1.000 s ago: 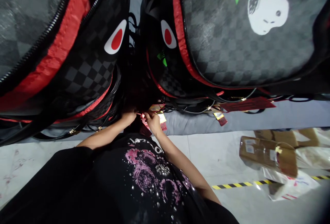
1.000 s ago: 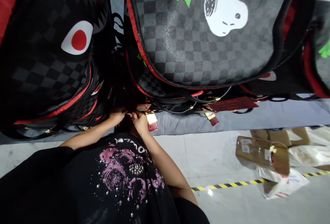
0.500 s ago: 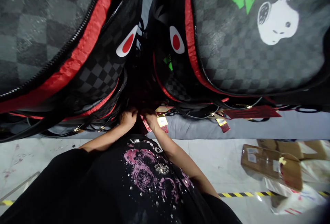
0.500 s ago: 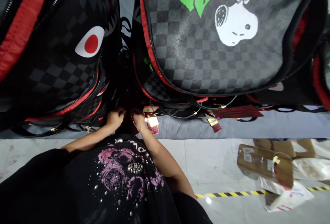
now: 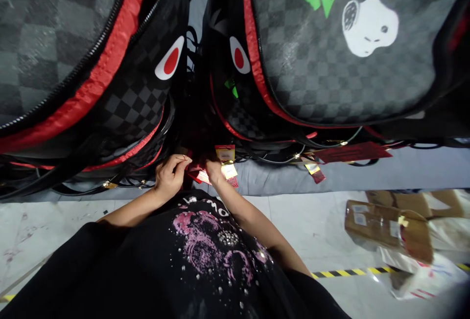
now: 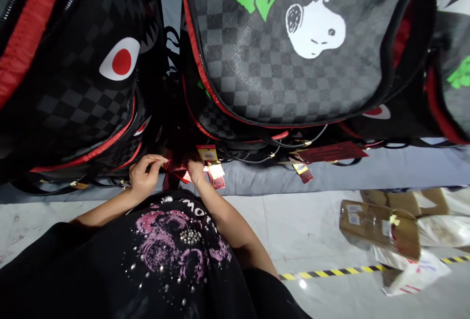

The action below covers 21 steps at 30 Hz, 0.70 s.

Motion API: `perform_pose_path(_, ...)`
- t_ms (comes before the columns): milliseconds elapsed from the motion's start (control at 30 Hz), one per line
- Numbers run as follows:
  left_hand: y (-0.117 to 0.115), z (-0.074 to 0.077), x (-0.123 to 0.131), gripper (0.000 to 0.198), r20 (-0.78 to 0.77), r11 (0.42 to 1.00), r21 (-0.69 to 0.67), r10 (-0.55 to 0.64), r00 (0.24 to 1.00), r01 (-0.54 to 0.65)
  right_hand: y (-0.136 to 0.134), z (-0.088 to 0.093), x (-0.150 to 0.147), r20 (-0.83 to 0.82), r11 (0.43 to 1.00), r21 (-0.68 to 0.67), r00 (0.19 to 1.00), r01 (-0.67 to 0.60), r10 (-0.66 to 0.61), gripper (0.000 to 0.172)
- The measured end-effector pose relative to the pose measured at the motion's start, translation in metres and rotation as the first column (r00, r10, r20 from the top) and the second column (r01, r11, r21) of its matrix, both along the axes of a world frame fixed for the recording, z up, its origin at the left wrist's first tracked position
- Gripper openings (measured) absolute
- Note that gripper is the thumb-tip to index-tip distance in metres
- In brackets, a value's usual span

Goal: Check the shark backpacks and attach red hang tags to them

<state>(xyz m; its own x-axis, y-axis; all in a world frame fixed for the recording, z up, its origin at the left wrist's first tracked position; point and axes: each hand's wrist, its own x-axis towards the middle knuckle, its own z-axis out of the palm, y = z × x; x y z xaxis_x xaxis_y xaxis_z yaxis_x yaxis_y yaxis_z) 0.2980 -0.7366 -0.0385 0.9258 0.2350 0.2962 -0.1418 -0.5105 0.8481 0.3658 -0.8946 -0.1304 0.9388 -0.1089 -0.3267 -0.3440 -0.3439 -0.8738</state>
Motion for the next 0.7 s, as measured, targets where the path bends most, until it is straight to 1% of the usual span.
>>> perform_pose_path(33,0.0,0.0,0.002,0.019,-0.017,1.0,0.002,0.005,1.0,-0.005,0.001,0.004,-0.002,-0.023,0.999,0.051,1.0,0.012,-0.011,0.017)
perform_pose_path(100,0.002,-0.001,0.008,0.016,-0.121,1.0,0.018,0.002,0.993,0.0,0.004,0.015,-0.007,-0.044,0.991,0.132,0.999,0.019,-0.013,0.016)
perform_pose_path(167,0.005,-0.003,0.013,0.013,-0.229,0.999,0.034,-0.017,0.973,0.025,0.004,0.029,-0.012,-0.057,0.978,0.21,0.998,0.006,0.007,0.02)
perform_pose_path(200,0.006,-0.005,0.014,0.013,-0.257,0.999,0.029,-0.025,0.966,0.034,0.004,0.036,-0.016,-0.064,0.965,0.26,0.998,-0.013,0.03,0.022)
perform_pose_path(267,0.007,-0.007,0.015,0.013,-0.269,0.999,-0.022,-0.04,0.962,0.036,0.002,0.053,-0.024,-0.076,0.925,0.371,0.99,-0.08,0.116,0.026)
perform_pose_path(333,0.005,-0.009,0.015,0.012,-0.271,0.992,-0.121,-0.058,0.961,0.026,0.0,0.068,-0.034,-0.077,0.869,0.457,0.965,-0.189,0.25,0.029)
perform_pose_path(400,0.0,-0.01,0.015,0.012,-0.284,0.97,-0.244,-0.081,0.955,0.009,0.0,0.081,-0.043,-0.06,0.812,0.477,0.909,-0.336,0.411,0.029)
perform_pose_path(467,-0.006,-0.011,0.017,0.014,-0.303,0.93,-0.369,-0.111,0.947,-0.009,0.0,0.092,-0.051,-0.025,0.751,0.437,0.827,-0.496,0.561,0.027)
perform_pose_path(500,-0.009,-0.011,0.019,0.015,-0.307,0.905,-0.425,-0.12,0.944,-0.023,-0.001,0.097,-0.054,0.006,0.722,0.383,0.783,-0.577,0.623,0.027)
perform_pose_path(533,-0.012,-0.011,0.021,0.015,-0.304,0.879,-0.475,-0.122,0.945,-0.039,-0.002,0.102,-0.058,0.047,0.704,0.299,0.747,-0.644,0.664,0.027)
perform_pose_path(567,-0.014,-0.011,0.024,0.016,-0.296,0.853,-0.518,-0.116,0.948,-0.058,-0.003,0.107,-0.061,0.101,0.706,0.186,0.728,-0.683,0.678,0.028)
perform_pose_path(600,-0.016,-0.01,0.027,0.017,-0.285,0.827,-0.557,-0.105,0.953,-0.075,-0.005,0.111,-0.064,0.166,0.724,0.06,0.722,-0.687,0.671,0.029)
perform_pose_path(667,-0.017,-0.006,0.032,0.021,-0.261,0.771,-0.629,-0.09,0.961,-0.099,-0.01,0.117,-0.07,0.295,0.773,-0.15,0.718,-0.617,0.63,0.027)
perform_pose_path(700,-0.018,-0.001,0.034,0.023,-0.245,0.746,-0.658,-0.091,0.965,-0.097,-0.013,0.117,-0.073,0.326,0.788,-0.214,0.719,-0.577,0.614,0.024)
